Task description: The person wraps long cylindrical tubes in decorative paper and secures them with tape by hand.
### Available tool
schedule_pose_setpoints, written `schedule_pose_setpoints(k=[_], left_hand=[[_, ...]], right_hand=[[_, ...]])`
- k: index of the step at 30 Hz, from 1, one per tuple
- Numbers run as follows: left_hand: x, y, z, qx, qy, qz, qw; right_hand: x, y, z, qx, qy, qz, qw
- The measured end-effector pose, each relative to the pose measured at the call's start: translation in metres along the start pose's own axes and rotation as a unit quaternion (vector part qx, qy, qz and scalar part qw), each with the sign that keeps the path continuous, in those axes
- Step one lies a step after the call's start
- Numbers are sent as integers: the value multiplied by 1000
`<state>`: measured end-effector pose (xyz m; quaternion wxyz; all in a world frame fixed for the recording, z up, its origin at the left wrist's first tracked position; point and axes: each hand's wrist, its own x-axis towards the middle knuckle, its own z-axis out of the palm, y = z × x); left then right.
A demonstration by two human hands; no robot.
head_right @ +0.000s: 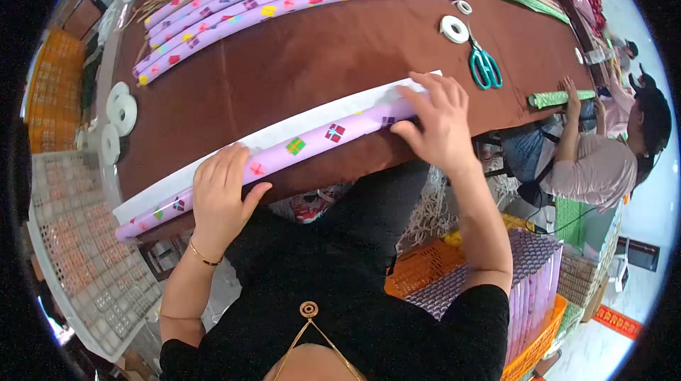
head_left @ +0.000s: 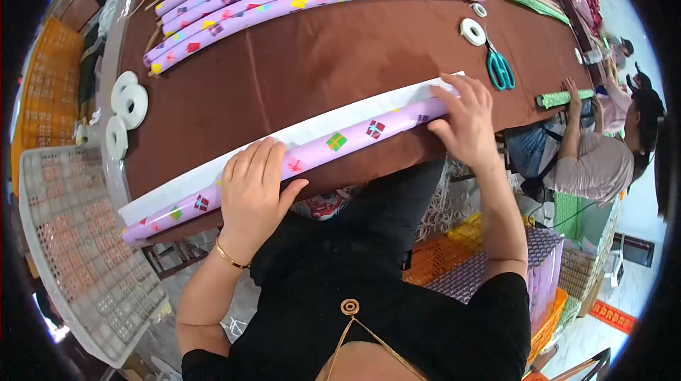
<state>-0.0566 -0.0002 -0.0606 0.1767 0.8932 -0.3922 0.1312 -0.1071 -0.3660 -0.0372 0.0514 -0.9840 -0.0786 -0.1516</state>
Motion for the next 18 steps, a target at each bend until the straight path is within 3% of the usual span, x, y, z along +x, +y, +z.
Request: schedule_pose_setpoints(k=[7, 18], left_hand=[[-7, 0, 14, 35, 16, -15, 999], [-6, 0, 17, 74, 33, -7, 997]], right_hand=[[19, -19, 10, -10, -28, -31, 999], [14, 4, 8, -34, -14, 10, 999]])
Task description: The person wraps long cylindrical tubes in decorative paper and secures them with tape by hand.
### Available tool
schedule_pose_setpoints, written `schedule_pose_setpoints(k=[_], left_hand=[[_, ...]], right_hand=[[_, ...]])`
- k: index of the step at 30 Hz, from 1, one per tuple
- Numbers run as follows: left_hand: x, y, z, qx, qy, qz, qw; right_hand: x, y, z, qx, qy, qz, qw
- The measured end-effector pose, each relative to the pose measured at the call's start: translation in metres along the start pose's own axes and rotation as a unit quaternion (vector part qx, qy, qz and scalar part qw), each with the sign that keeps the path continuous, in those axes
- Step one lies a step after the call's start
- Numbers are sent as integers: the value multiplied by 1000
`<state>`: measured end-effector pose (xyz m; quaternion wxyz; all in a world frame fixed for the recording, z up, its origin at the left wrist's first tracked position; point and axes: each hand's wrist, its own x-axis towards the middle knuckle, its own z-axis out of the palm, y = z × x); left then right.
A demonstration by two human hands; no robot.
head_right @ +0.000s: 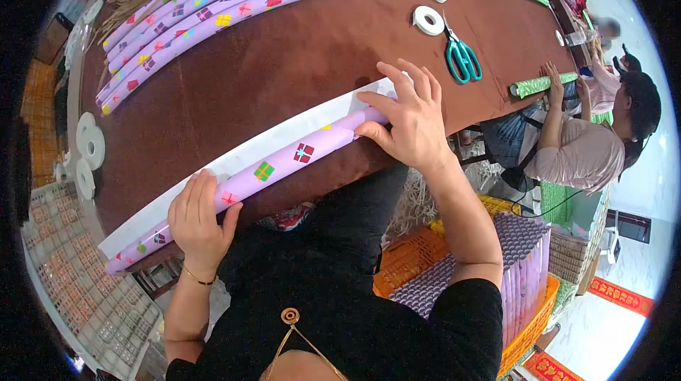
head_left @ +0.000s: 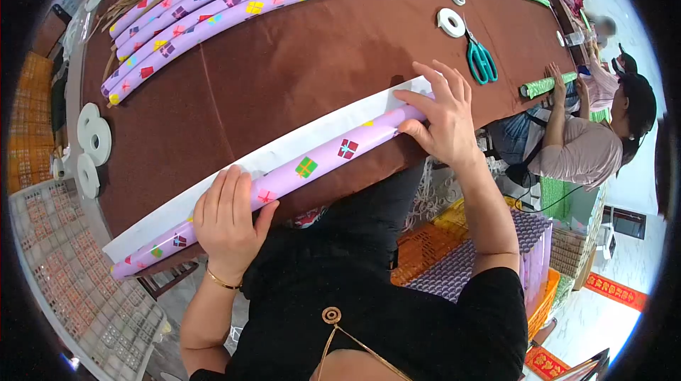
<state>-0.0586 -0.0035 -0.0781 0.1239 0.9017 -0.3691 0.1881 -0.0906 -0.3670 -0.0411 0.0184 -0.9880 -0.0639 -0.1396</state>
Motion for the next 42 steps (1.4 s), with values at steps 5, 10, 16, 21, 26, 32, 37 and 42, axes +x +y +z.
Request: schedule_pose_setpoints(k=[5, 10, 16, 21, 26, 32, 37, 42], left_hand=[[-3, 0, 1, -14, -14, -12, 1000], [-3, 1, 0, -7, -21, -15, 1000], [1, 2, -2, 10, -13, -5, 1000], [-1, 1, -1, 9, -13, -6, 1000], [-3, 1, -1, 4, -30, -14, 999], [-3, 1, -2, 4, -31, -13, 999], [-1, 2, 0, 14, -7, -7, 1000], [-1, 2, -4, -1, -24, -13, 1000]], right_hand=[[-2, 12, 0, -11, 3, 11, 1000], [-5, 24, 1, -13, 12, 24, 1000], [-6, 33, 0, -19, 11, 37, 999], [-10, 42, 1, -22, 7, 51, 998], [-12, 51, -1, -25, 4, 60, 998], [-15, 66, -1, -26, 10, 83, 996], [-18, 75, 4, -27, 27, 117, 992], [-1, 66, 13, -2, 105, 153, 983]])
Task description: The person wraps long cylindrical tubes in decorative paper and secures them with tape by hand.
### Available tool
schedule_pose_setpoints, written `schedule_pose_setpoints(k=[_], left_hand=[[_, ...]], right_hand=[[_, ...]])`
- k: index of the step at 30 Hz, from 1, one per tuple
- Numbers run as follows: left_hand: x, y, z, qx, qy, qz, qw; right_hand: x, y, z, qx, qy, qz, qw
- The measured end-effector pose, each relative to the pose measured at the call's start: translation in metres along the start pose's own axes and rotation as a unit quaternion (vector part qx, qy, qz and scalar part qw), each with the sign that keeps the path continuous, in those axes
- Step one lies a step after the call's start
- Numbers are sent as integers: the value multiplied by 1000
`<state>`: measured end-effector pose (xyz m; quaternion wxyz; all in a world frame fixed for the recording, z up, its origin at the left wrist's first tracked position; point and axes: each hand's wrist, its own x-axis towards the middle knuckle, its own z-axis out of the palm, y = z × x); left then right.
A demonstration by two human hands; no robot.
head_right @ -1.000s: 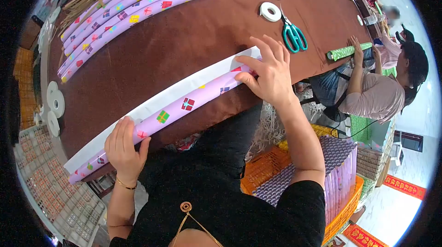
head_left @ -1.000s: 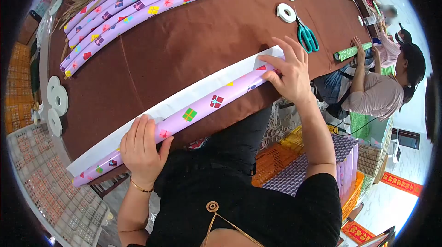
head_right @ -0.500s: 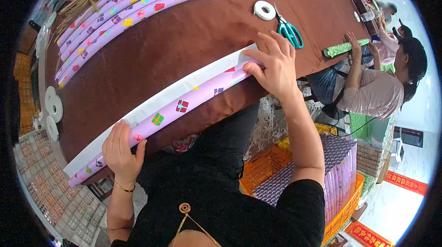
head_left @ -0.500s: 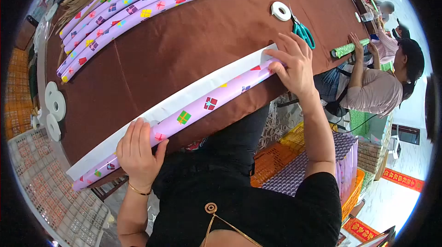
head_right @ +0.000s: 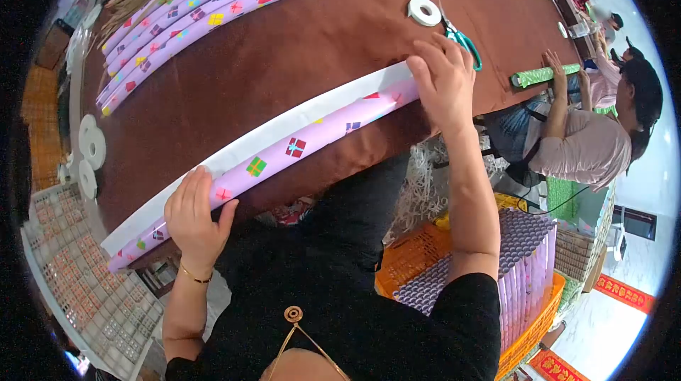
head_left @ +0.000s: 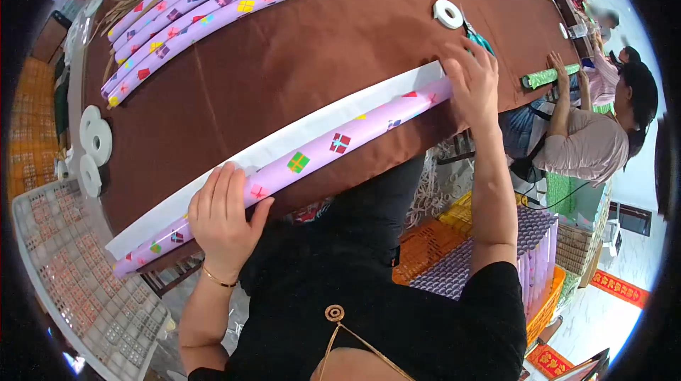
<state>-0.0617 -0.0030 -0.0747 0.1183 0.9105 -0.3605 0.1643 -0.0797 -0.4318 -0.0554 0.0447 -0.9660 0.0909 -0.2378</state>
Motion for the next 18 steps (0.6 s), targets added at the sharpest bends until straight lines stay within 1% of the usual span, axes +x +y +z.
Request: schedule_pose_setpoints(k=[2, 3, 4, 6, 7, 8, 10, 11, 13, 15, 17, 18], left_hand=[[5, 3, -7, -15, -16, -4, 1000], [5, 1, -7, -31, -16, -2, 999], [7, 2, -9, -26, -17, -4, 1000], [13, 8, -12, -37, -5, -8, 999], [18, 12, -12, -46, -1, -4, 999], [25, 17, -12, -44, 0, -5, 999], [43, 30, -8, -117, 1, 35, 992], [53, 39, -5, -116, 1, 32, 993], [75, 58, 2, -178, 3, 88, 980], [90, 76, 9, -184, -4, 92, 979], [96, 90, 16, -190, -10, 99, 977], [96, 95, 20, -181, -31, 84, 979]], right_hand=[[6, -19, 3, 50, 24, 33, 998], [8, -30, 4, 54, 2, 48, 997], [8, -35, 11, 59, 4, 47, 997], [9, -42, 25, 39, -10, 59, 997], [9, -46, 26, 16, -49, 82, 995], [9, -47, 27, 18, -49, 80, 995], [12, -48, 29, 14, -47, 101, 994], [13, -50, 27, 12, -61, 110, 992], [13, -49, 28, 11, -61, 110, 992], [12, -47, 30, 10, -61, 112, 992], [9, -46, 29, 9, -40, 102, 994], [7, -47, 27, 9, -40, 103, 994]])
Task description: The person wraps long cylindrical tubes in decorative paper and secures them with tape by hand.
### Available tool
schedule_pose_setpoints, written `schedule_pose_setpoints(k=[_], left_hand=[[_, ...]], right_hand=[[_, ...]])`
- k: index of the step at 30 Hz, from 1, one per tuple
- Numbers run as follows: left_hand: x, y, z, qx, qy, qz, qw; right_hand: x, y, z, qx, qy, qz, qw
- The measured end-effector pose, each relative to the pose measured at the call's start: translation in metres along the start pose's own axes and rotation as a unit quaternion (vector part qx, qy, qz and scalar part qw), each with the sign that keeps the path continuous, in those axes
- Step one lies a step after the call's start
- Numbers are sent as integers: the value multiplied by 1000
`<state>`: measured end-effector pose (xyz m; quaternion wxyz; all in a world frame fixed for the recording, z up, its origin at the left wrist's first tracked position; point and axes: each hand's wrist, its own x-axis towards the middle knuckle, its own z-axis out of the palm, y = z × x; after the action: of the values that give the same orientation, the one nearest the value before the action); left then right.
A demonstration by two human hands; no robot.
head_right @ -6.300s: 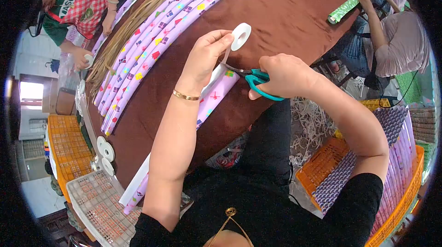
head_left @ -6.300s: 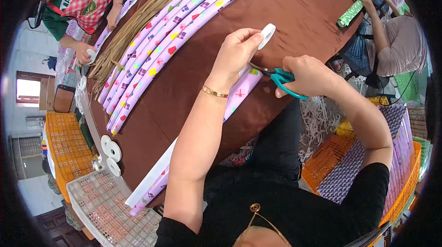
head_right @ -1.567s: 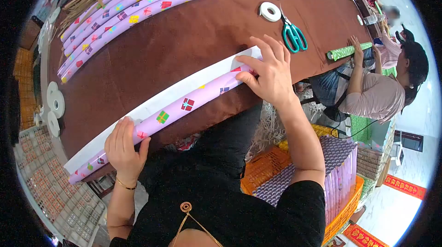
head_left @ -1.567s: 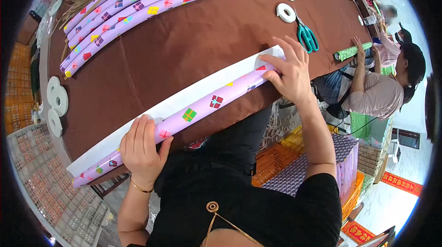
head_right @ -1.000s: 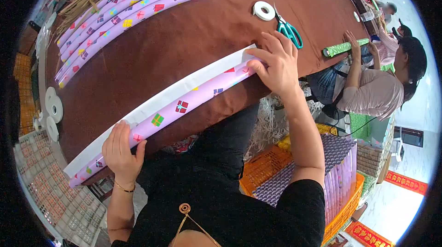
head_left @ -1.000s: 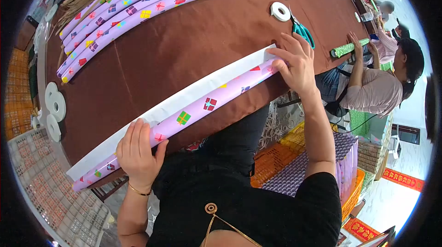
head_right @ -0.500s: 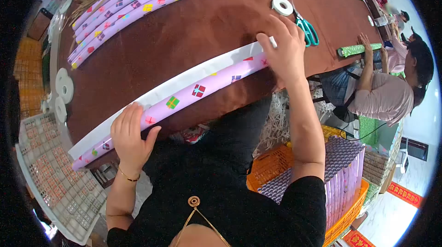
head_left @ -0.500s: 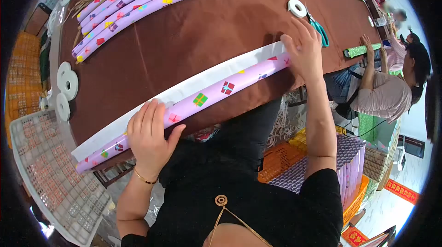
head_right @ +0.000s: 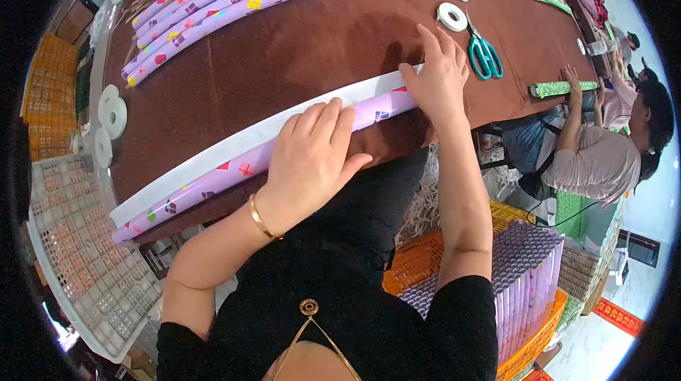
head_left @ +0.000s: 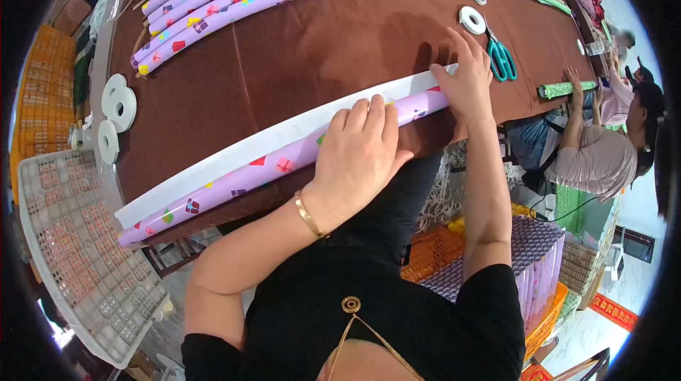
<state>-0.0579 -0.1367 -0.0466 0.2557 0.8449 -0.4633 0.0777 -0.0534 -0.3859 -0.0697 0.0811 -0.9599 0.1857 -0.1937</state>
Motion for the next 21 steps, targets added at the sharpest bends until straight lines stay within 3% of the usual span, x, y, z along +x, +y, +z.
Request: schedule_pose_setpoints(k=[2, 5, 9, 10, 12, 13, 15, 16, 18, 20, 21], left_hand=[[-1, 2, 4, 9, -19, -17, 1000], [-3, -2, 2, 2, 23, -7, 1000], [2, -23, -13, 47, 49, -60, 996], [0, -25, -13, 51, 48, -58, 996], [-6, -23, -17, 42, 38, -41, 998], [-10, -21, -19, 29, 27, -21, 999], [-17, -19, -13, 18, 17, -18, 1000], [-20, -20, -8, 7, 12, -18, 1000], [-25, -20, -5, 3, 25, -12, 1000], [-24, -20, -9, 2, 27, -15, 1000], [-19, -17, -19, -28, 5, -45, 999]], right_hand=[[-2, -3, -6, 20, 8, -37, 999], [-7, -5, -10, 57, -1, -102, 993], [1, 13, -13, 97, 58, -117, 987], [9, 25, -18, 131, 53, -84, 986], [22, 61, -21, 96, 111, -16, 989], [33, 85, -21, 37, 134, -30, 990], [43, 144, -9, -128, 105, 8, 986], [46, 160, -4, -129, 106, 7, 986], [53, 176, 0, -135, 27, 108, 985], [56, 147, -24, -130, -71, 153, 977], [50, 166, -20, -179, 18, 29, 983]])
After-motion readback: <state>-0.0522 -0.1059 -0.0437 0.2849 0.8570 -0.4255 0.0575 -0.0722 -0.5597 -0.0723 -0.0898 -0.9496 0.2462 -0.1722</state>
